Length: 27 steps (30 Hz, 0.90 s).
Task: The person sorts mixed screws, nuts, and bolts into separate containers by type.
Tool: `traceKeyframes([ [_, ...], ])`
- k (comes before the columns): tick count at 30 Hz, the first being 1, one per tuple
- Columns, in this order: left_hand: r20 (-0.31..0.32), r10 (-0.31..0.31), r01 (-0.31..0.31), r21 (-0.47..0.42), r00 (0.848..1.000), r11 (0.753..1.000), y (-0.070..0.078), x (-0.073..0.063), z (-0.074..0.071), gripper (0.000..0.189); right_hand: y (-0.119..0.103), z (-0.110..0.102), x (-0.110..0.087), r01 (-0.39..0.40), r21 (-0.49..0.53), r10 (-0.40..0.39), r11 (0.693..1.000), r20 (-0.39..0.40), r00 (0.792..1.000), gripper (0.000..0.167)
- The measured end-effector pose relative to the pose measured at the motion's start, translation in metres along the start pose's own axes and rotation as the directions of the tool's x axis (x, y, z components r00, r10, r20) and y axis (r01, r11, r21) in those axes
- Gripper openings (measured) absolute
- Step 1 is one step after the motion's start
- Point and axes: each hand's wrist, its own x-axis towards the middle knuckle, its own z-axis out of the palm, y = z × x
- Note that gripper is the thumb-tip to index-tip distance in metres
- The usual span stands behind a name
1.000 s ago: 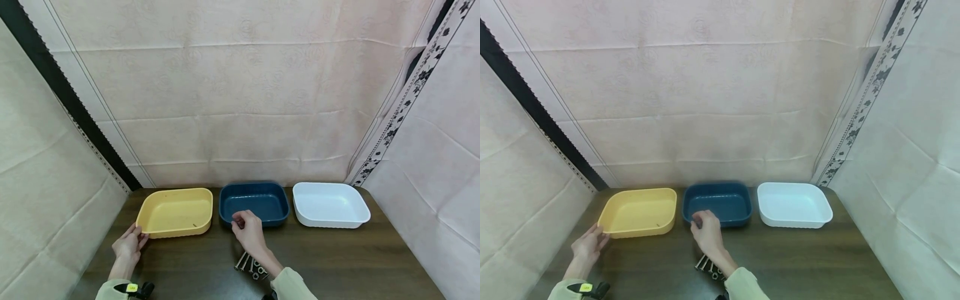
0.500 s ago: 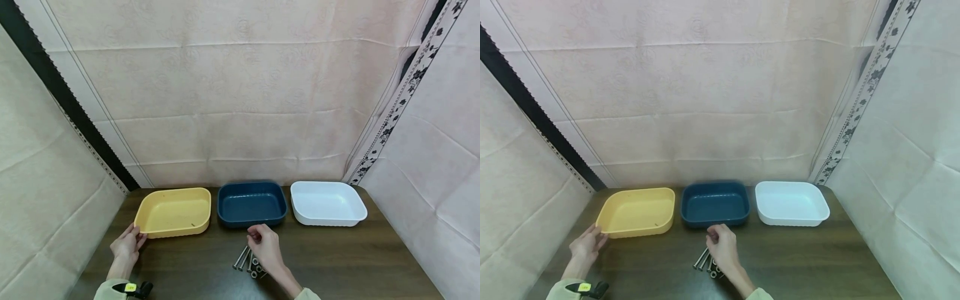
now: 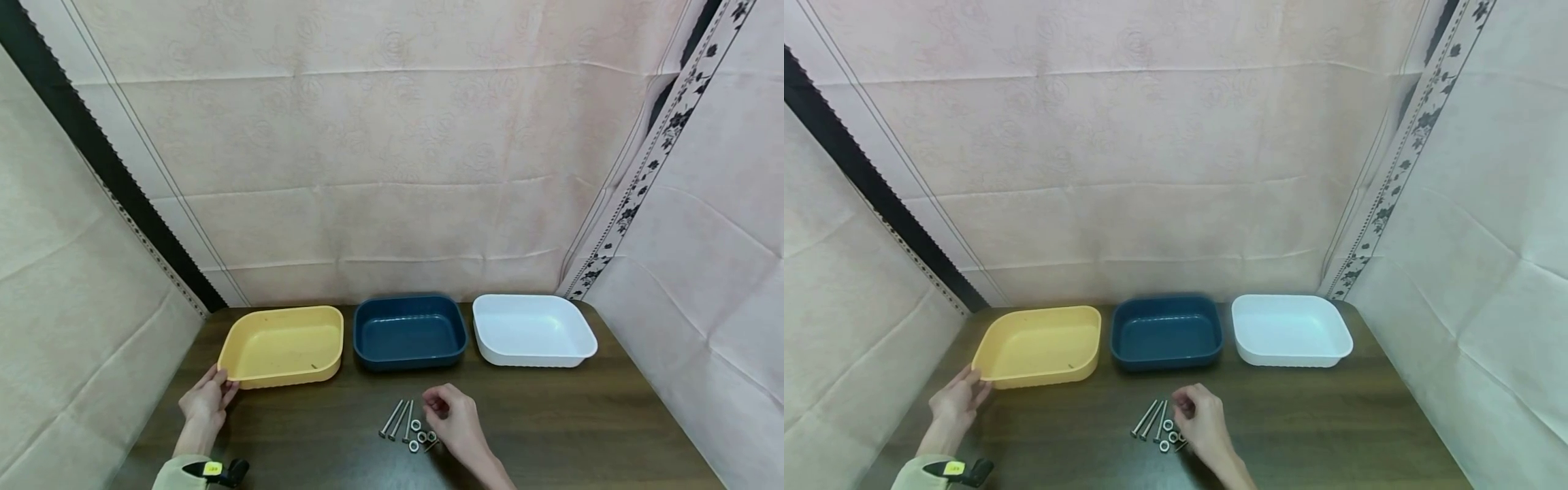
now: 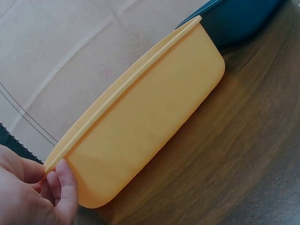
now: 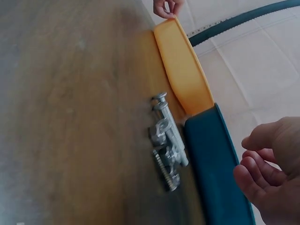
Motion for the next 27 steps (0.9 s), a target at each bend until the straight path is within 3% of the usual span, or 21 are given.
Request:
traceKeyframes([
  [12,0.004,-0.006,0.005,0.021,1.000,1.000,-0.001,0.002,0.000,0.049,0.016,-0.013,-0.019,-0.084,0.037,0.076,0.996,0.170,0.983,0.018],
  [21,0.007,-0.004,0.004,0.017,1.000,1.000,-0.002,0.001,-0.002,0.049,0.025,-0.010,-0.035,-0.005,0.051,-0.001,0.999,0.124,0.992,0.022],
  [27,0.009,-0.004,0.004,0.010,1.000,1.000,0.000,-0.001,-0.001,0.049,0.030,-0.009,-0.041,-0.061,0.061,0.051,0.996,0.161,0.986,0.021],
])
